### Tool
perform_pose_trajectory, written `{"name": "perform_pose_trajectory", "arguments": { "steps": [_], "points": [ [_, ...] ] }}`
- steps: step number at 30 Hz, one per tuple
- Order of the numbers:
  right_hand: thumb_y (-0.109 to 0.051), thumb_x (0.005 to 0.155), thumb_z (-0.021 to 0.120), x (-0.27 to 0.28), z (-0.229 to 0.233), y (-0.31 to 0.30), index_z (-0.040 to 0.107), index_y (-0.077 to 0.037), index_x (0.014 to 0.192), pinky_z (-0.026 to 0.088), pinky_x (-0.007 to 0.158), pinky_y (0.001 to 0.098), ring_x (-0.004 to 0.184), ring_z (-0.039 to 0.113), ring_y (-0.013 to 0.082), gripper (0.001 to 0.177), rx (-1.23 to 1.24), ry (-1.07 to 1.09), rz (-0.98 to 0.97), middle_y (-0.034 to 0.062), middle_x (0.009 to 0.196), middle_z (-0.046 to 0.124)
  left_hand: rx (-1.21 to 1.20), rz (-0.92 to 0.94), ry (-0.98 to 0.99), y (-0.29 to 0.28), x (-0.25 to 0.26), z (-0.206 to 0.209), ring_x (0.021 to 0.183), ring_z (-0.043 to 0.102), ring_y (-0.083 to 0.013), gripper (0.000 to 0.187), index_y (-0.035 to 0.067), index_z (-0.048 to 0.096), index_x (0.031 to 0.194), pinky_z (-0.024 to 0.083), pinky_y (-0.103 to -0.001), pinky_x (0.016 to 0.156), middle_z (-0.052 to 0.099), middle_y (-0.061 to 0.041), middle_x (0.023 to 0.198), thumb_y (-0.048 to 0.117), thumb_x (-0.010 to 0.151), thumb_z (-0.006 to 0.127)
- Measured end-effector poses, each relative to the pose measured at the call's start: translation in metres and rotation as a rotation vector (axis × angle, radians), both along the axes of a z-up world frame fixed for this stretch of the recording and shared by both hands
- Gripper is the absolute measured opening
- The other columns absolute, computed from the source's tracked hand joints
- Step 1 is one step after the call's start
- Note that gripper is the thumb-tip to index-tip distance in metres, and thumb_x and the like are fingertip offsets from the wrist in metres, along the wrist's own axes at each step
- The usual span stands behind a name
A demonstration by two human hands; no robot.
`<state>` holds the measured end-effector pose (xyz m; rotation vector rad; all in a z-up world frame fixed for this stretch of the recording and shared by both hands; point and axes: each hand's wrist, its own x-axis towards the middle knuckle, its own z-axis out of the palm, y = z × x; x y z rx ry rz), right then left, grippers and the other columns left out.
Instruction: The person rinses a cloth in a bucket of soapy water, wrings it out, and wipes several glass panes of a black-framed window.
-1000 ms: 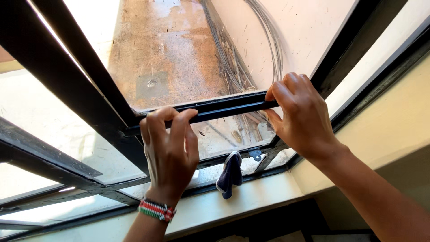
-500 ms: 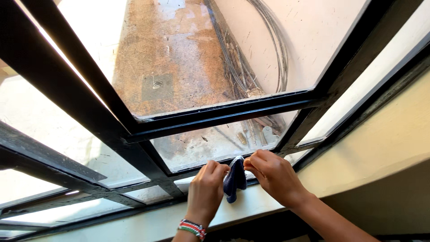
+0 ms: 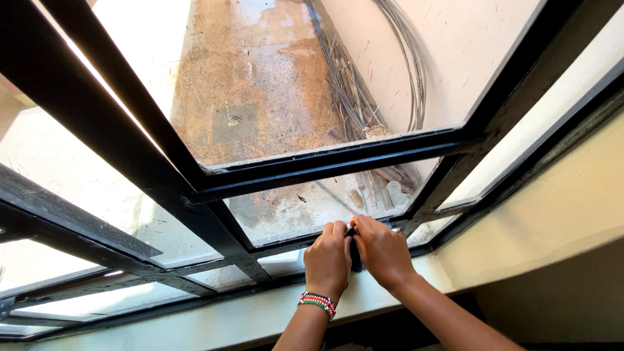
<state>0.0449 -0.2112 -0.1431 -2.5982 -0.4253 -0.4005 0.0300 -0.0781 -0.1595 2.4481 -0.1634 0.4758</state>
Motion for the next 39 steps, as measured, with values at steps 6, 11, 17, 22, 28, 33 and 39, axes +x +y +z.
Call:
{"name": "perform_pose_trajectory", "arguments": {
  "steps": [6, 11, 17, 22, 28, 33, 39],
  "points": [
    [-0.015, 0.088, 0.066, -0.001, 0.0, -0.003, 0.067, -0.011, 0.104, 0.058, 0.068, 0.0442, 0.085, 0.071, 0.0325, 0.016, 0.056, -0.05, 0.02, 0.0077, 0.095, 0.071, 0.046, -0.015, 0.048, 0.0, 0.002, 0.012, 0.074, 0.071, -0.0257, 0.01, 0.016, 0.064, 0.095, 0.054, -0.042, 0.059, 0.069, -0.001, 0.094, 0.025, 0.096, 0.063],
    [-0.017, 0.088, 0.066, -0.006, 0.016, -0.005, 0.07, -0.013, 0.106, 0.057, 0.069, 0.0438, 0.082, 0.071, 0.0315, 0.019, 0.103, 0.081, -0.008, 0.0057, 0.096, 0.072, -0.023, -0.087, -0.309, 0.002, -0.013, 0.034, 0.073, 0.069, -0.0269, 0.009, 0.012, 0.061, 0.09, 0.054, -0.041, 0.058, 0.065, -0.006, 0.085, 0.018, 0.086, 0.065],
    [-0.018, 0.09, 0.065, -0.009, 0.069, -0.025, 0.06, -0.006, 0.105, 0.054, 0.073, 0.0428, 0.083, 0.069, 0.0344, 0.02, 0.184, 0.116, 0.156, 0.014, 0.092, 0.069, -0.116, -0.2, -0.09, 0.011, -0.017, 0.089, 0.069, 0.07, -0.032, 0.015, 0.009, 0.056, 0.098, 0.054, -0.045, 0.059, 0.068, -0.009, 0.083, 0.022, 0.094, 0.064],
    [-0.018, 0.097, 0.053, -0.009, 0.118, -0.032, 0.059, -0.004, 0.116, 0.053, 0.081, 0.0378, 0.089, 0.067, 0.0248, 0.024, 0.497, 0.149, 0.313, 0.012, 0.098, 0.069, -0.267, -0.368, -0.184, 0.015, -0.013, 0.156, 0.073, 0.072, -0.0341, 0.015, 0.009, 0.058, 0.104, 0.056, -0.044, 0.063, 0.072, -0.013, 0.086, 0.021, 0.097, 0.064],
    [-0.025, 0.085, 0.076, -0.017, 0.18, -0.059, 0.068, -0.01, 0.109, 0.054, 0.067, 0.0303, 0.075, 0.068, 0.0176, 0.029, 0.26, 0.267, 0.174, 0.0055, 0.085, 0.071, -0.236, -0.407, -0.202, 0.032, -0.027, 0.223, 0.071, 0.073, -0.0304, 0.016, 0.011, 0.066, 0.103, 0.055, -0.041, 0.062, 0.071, -0.012, 0.078, 0.024, 0.092, 0.069],
    [-0.025, 0.085, 0.079, -0.015, 0.208, -0.103, 0.073, -0.006, 0.095, 0.048, 0.061, 0.0308, 0.065, 0.058, 0.0164, 0.022, 0.288, 0.255, 0.07, 0.0087, 0.073, 0.065, -0.107, -0.338, -0.08, 0.047, -0.033, 0.265, 0.064, 0.075, -0.0228, 0.017, 0.018, 0.069, 0.102, 0.056, -0.036, 0.06, 0.074, -0.006, 0.074, 0.031, 0.091, 0.068],
    [-0.032, 0.096, 0.072, -0.017, 0.23, -0.1, 0.072, -0.003, 0.103, 0.057, 0.059, 0.0335, 0.062, 0.069, 0.0212, 0.03, 0.593, 0.494, 0.004, 0.0144, 0.074, 0.073, 0.068, -0.138, -0.113, 0.029, -0.034, 0.279, 0.065, 0.073, -0.0218, 0.023, 0.009, 0.069, 0.104, 0.059, -0.036, 0.063, 0.073, -0.011, 0.074, 0.03, 0.096, 0.067]
  ]
}}
